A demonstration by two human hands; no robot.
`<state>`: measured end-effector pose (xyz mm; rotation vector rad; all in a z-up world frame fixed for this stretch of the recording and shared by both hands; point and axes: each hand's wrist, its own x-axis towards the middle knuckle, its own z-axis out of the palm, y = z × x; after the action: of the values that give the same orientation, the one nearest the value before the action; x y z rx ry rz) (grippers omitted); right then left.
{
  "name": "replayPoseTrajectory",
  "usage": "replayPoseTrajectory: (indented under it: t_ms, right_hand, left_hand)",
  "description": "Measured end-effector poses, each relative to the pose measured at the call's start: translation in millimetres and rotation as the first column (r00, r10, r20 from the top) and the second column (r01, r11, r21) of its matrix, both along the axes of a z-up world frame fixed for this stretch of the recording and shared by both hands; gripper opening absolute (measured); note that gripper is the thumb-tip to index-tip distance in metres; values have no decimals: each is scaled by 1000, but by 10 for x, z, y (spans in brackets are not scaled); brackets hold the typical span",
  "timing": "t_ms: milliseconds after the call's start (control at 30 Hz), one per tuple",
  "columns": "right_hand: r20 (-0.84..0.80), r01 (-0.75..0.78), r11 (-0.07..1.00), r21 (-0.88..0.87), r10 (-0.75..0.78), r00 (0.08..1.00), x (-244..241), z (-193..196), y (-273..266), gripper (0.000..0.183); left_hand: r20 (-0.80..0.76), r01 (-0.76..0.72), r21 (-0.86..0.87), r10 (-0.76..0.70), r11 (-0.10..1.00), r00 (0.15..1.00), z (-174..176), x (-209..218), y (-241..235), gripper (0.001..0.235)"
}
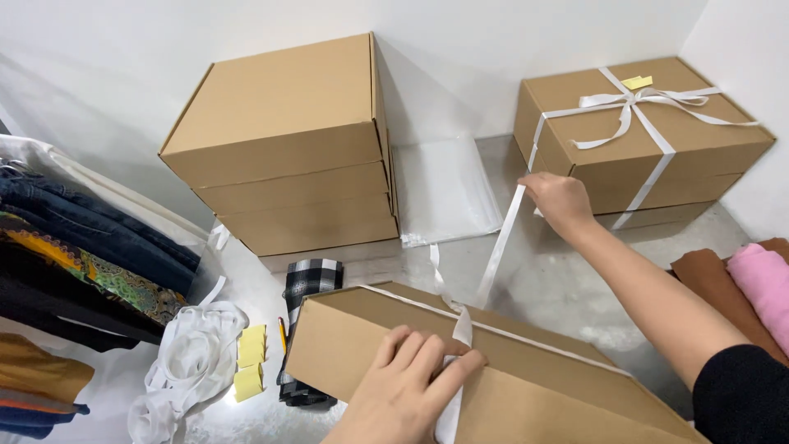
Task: The person wraps a cardboard box with a white ribbon, tying it into a bow on top. They then pick up a pencil and a yellow sticky note, write on the note, and place it on the box. Finally, they move the wrapped box to a stack and prepare a sheet of bubble wrap on the table.
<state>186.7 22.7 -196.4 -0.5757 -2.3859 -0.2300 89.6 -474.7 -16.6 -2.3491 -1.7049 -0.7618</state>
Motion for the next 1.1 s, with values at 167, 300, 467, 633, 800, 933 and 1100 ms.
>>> replayPoseTrajectory:
  t_ms: [167, 300, 467, 633, 800, 933, 1100]
  right_hand:
    - [-256, -139, 981, -136, 101, 961, -41, 587, -400, 22]
    - [-462, -263, 918, -298, 102, 881, 4, 1086, -802, 23]
    - [-496, -340, 870, -358, 131, 858, 300, 1601, -1523, 33]
    - [-577, -430, 633, -644, -33, 816, 601, 1788, -2144, 26]
    - [-537, -386, 431, -816, -318, 781, 895, 1459, -2659, 21]
    - [-399, -273, 315, -909, -467, 789, 1174, 1024, -3025, 22]
    - [-335, -254, 221, -942, -533, 777, 1548, 444, -3481, 22]
  left_hand:
    - [21, -115, 184, 113, 976, 993, -264, 298, 24, 36]
    - [-11, -251, 399, 278, 882, 961, -818, 558, 66, 41]
    - [-69, -251, 454, 315, 855, 947, -1542, 810, 142, 17]
    - [-117, -275, 415, 351, 867, 929, -2112, 1022, 278, 23]
    - [-136, -283, 310, 337, 908, 932, -2302, 1159, 347, 36]
    - [-41, -197, 107, 202, 975, 978, -2374, 1151, 317, 49]
    - [166, -218, 134, 195, 967, 967, -2409, 1102, 499, 35]
